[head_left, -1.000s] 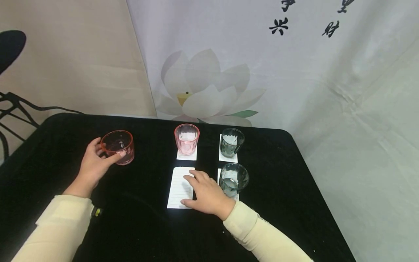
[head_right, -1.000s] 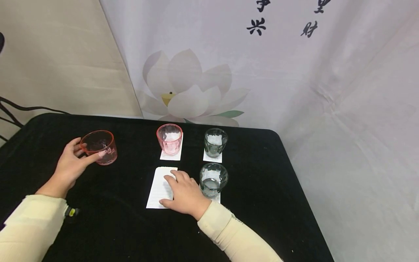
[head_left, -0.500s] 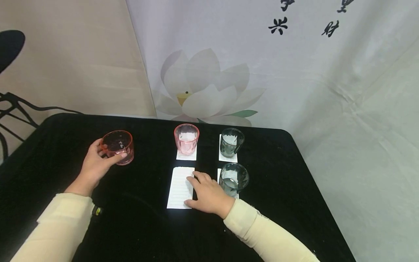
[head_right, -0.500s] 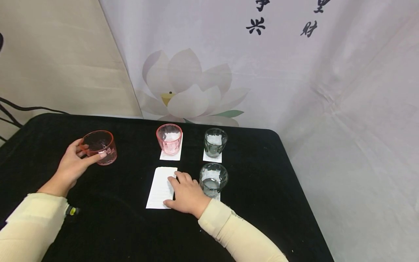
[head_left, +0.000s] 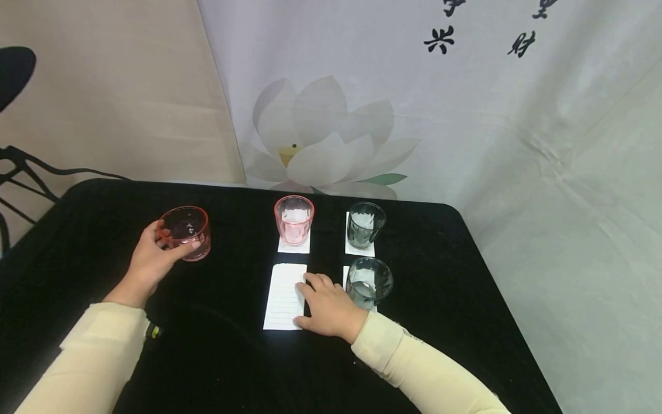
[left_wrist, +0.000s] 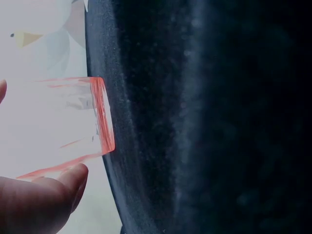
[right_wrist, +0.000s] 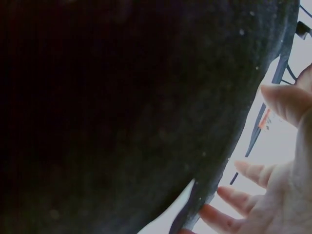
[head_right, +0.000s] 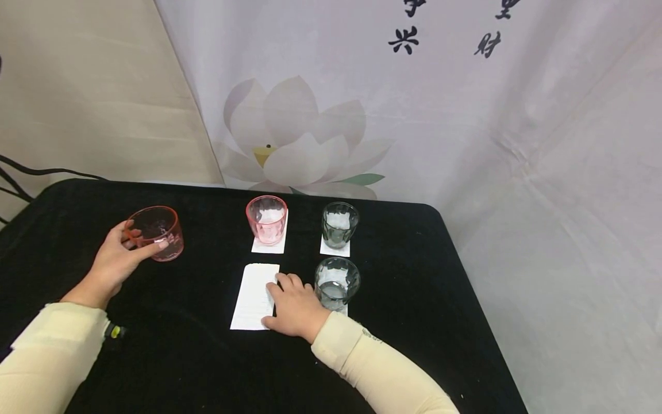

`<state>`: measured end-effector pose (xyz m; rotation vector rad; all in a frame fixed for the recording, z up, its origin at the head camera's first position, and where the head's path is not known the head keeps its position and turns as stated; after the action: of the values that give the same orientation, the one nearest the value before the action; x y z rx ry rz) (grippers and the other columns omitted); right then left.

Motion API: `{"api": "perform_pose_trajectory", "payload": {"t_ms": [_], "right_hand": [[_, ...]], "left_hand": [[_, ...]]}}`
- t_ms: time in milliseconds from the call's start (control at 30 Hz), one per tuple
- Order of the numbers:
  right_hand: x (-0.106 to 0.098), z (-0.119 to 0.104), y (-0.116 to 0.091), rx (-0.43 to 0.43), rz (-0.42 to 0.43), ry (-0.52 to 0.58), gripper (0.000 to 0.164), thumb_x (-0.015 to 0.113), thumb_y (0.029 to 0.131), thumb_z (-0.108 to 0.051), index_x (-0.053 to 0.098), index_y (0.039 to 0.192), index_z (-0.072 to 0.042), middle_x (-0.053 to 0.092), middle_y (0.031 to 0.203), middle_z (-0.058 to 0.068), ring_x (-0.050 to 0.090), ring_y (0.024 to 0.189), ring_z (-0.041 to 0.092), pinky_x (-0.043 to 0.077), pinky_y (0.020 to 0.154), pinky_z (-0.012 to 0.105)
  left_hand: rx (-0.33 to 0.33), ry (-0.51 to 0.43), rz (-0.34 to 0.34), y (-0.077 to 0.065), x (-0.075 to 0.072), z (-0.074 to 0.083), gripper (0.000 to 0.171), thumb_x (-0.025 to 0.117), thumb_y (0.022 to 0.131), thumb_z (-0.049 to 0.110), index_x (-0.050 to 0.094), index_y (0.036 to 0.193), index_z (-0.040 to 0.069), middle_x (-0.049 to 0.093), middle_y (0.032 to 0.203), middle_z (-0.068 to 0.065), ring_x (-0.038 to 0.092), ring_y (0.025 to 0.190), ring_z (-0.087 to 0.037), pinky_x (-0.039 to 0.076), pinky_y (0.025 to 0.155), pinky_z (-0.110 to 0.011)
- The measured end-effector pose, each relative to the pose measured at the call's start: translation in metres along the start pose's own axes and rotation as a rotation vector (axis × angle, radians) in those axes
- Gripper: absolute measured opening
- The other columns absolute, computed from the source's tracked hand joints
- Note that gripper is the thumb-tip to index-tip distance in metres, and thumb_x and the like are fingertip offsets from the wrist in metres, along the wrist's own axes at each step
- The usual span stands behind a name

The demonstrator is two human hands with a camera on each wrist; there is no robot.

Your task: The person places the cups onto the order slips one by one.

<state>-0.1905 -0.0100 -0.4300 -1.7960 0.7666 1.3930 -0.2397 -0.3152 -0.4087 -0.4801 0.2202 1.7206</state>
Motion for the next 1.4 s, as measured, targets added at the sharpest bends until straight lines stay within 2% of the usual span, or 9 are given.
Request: {"api": "perform_pose_trajectory", "payload": {"t_ms": [367,600,933,1133,1400], "right_hand": [[0.002,0.0,0.002,0.002,-0.023,-0.033,0.067,0.066,0.086,-0.049,0.048,0.14,-0.014,0.039,0.15,0.008,0.037,0.133,0.027,0.043,0.105,0.048],[0.003,0.002,0.002,0.012,-0.04,-0.028,0.068,0.066,0.085,-0.05,0.048,0.141,-0.016,0.039,0.15,0.007,0.036,0.134,0.027,0.042,0.105,0.048],[0.004,0.001,0.003,0.013,-0.04,-0.028,0.068,0.066,0.085,-0.05,0.048,0.141,-0.015,0.039,0.15,0.007,0.037,0.133,0.026,0.042,0.105,0.048],[0.004,0.001,0.003,0.011,-0.032,-0.037,0.067,0.066,0.086,-0.05,0.048,0.14,-0.016,0.039,0.15,0.007,0.037,0.133,0.027,0.042,0.104,0.048],[0.004,0.001,0.004,0.019,-0.038,-0.033,0.066,0.065,0.086,-0.05,0.049,0.14,-0.016,0.039,0.15,0.007,0.036,0.133,0.027,0.041,0.105,0.048]], "left_hand": [[0.011,0.0,-0.005,0.005,0.001,-0.001,0.099,0.067,0.089,0.033,-0.002,0.152,0.0,0.014,0.15,-0.035,0.016,0.138,-0.056,0.029,0.106,-0.068],[-0.007,0.018,-0.013,0.007,0.003,-0.003,0.1,0.067,0.09,0.036,-0.002,0.152,-0.001,0.015,0.149,-0.036,0.018,0.136,-0.056,0.029,0.106,-0.067],[-0.011,0.021,0.01,0.006,0.001,-0.005,0.096,0.066,0.09,0.036,0.004,0.152,-0.002,0.021,0.147,-0.035,0.025,0.135,-0.054,0.032,0.106,-0.064],[-0.011,0.018,0.015,0.004,0.002,0.0,0.094,0.066,0.09,0.036,0.006,0.152,-0.001,0.023,0.148,-0.034,0.028,0.134,-0.052,0.033,0.106,-0.062],[0.022,-0.008,-0.005,-0.002,0.009,0.017,0.097,0.068,0.088,0.037,0.005,0.153,0.003,0.023,0.15,-0.029,0.028,0.135,-0.049,0.035,0.106,-0.061]]}}
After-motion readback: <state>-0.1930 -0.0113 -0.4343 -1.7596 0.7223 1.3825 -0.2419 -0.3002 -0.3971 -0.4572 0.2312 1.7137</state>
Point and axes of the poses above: each hand's wrist, its own y-axis towards the middle knuckle, its own x-axis out of the palm, z = x × y, the point moved 10 cm from there along y, towards the middle knuckle
